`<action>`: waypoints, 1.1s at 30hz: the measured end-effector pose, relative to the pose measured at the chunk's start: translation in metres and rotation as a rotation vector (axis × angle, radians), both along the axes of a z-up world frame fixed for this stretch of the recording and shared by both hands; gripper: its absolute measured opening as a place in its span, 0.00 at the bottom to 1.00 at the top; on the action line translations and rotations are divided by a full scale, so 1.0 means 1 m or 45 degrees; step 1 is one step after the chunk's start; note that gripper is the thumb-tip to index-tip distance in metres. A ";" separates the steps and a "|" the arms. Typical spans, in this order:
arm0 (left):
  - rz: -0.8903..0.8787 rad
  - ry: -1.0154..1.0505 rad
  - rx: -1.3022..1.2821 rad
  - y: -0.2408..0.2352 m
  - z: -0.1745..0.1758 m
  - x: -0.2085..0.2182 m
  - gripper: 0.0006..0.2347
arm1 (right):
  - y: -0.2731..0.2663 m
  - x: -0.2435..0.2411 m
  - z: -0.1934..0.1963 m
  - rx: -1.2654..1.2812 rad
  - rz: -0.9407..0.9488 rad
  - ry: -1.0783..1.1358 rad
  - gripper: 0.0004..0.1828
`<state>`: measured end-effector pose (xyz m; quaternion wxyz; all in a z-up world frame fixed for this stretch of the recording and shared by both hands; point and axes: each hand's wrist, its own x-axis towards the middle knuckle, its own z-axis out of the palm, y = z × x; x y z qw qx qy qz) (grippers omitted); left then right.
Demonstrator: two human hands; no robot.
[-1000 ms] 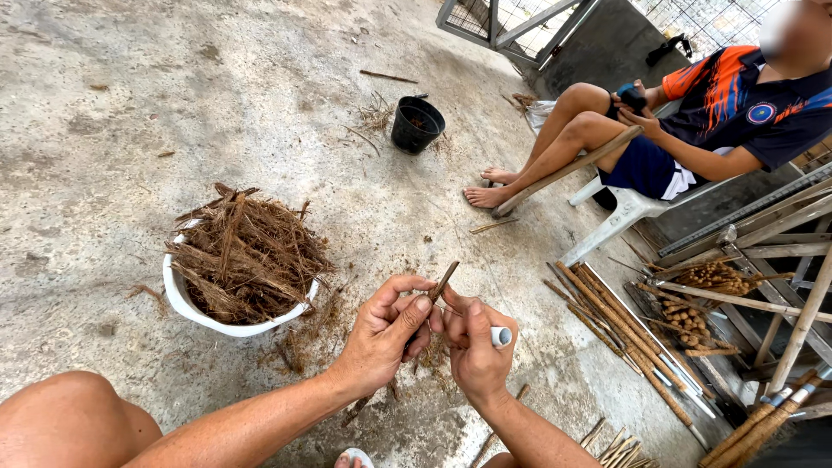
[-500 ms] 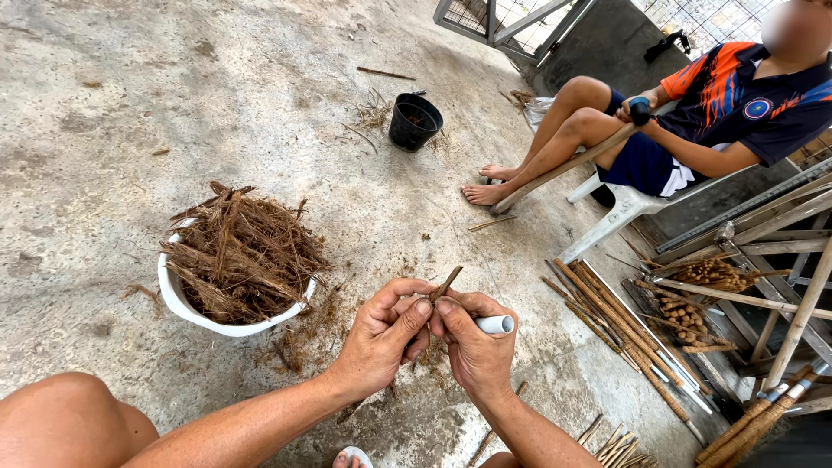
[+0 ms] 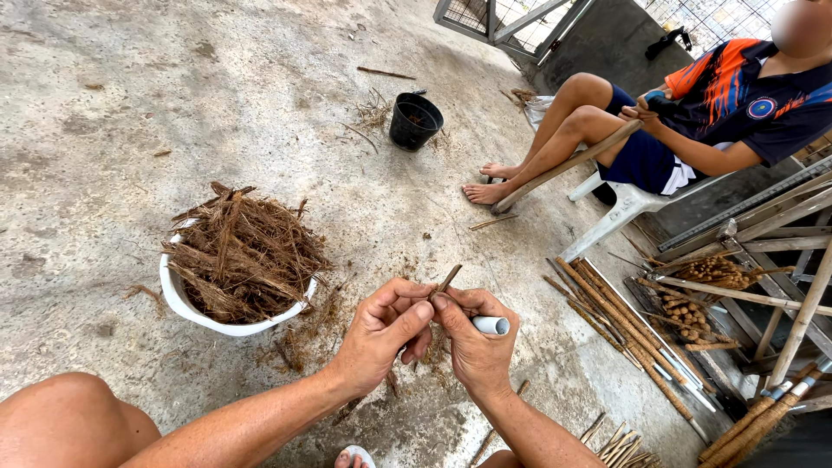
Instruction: The person sits on the floor and uses a small metal tube to scrape and peel fibers from a long, thin stick. They hold the stick with one hand and slide the tube along its length to remove the outer layer, creating a pile of debris. The person occasionally uses scissors to trim the stick.
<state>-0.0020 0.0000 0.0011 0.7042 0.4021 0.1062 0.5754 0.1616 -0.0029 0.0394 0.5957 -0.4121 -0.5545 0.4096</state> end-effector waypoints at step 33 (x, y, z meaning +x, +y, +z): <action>-0.112 0.066 -0.263 0.024 0.019 -0.025 0.11 | 0.004 0.025 0.017 0.124 0.281 0.013 0.14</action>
